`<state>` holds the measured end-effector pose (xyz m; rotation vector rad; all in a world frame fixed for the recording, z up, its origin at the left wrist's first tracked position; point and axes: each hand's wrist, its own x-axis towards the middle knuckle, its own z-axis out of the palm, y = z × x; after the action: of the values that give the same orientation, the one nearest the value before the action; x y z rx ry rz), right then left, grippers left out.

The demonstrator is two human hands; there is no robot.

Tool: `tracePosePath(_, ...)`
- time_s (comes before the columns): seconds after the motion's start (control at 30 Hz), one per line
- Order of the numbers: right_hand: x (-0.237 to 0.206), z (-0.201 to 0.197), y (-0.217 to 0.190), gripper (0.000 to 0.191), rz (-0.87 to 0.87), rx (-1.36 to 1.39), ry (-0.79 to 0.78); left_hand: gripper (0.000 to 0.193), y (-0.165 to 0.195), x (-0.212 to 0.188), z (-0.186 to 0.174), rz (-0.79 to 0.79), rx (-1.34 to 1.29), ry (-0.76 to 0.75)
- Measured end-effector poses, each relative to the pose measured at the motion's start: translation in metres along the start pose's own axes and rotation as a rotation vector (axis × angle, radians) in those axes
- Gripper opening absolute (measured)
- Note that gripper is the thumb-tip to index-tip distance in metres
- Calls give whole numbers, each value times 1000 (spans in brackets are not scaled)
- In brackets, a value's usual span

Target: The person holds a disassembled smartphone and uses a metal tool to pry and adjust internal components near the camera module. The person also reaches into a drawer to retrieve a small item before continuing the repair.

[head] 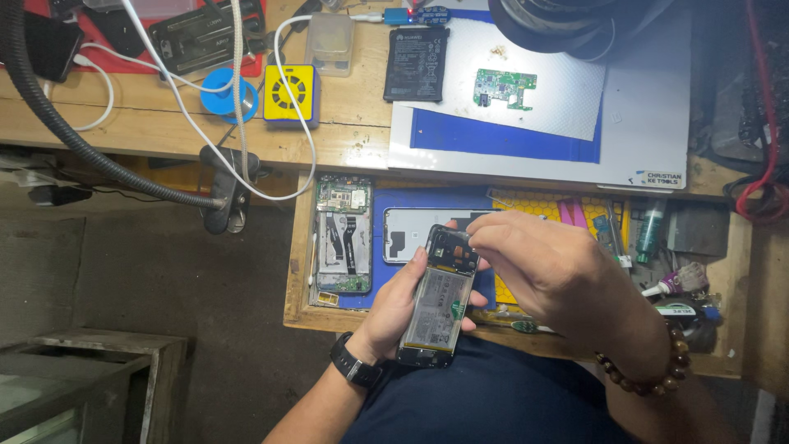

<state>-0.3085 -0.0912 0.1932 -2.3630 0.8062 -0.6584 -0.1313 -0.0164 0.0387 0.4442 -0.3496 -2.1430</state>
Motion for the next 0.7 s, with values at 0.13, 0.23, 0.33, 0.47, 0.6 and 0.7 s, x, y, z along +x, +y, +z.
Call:
tracePosePath(0.13, 1, 1, 1, 17, -11, -14, 3, 66, 0, 0, -1, 12, 8, -8)
tracePosePath(0.23, 0, 2, 3, 17, -9, -8, 0, 65, 0, -1, -1, -5, 21, 14)
tracePosePath(0.33, 0, 2, 6, 20, -84, -59, 8, 66, 0, -1, 0, -5, -1, 14)
tracePosePath(0.47, -2, 4, 10, 12, 81, -17, -8, 66, 1, -1, 2, -14, -12, 3)
tracePosePath(0.6, -3, 7, 11, 12, 189, -98, 9, 66, 0, -1, 2, -13, -27, -14)
tracePosePath(0.7, -2, 6, 11, 16, 93, -93, 17, 66, -1, 0, 0, -4, -37, -15)
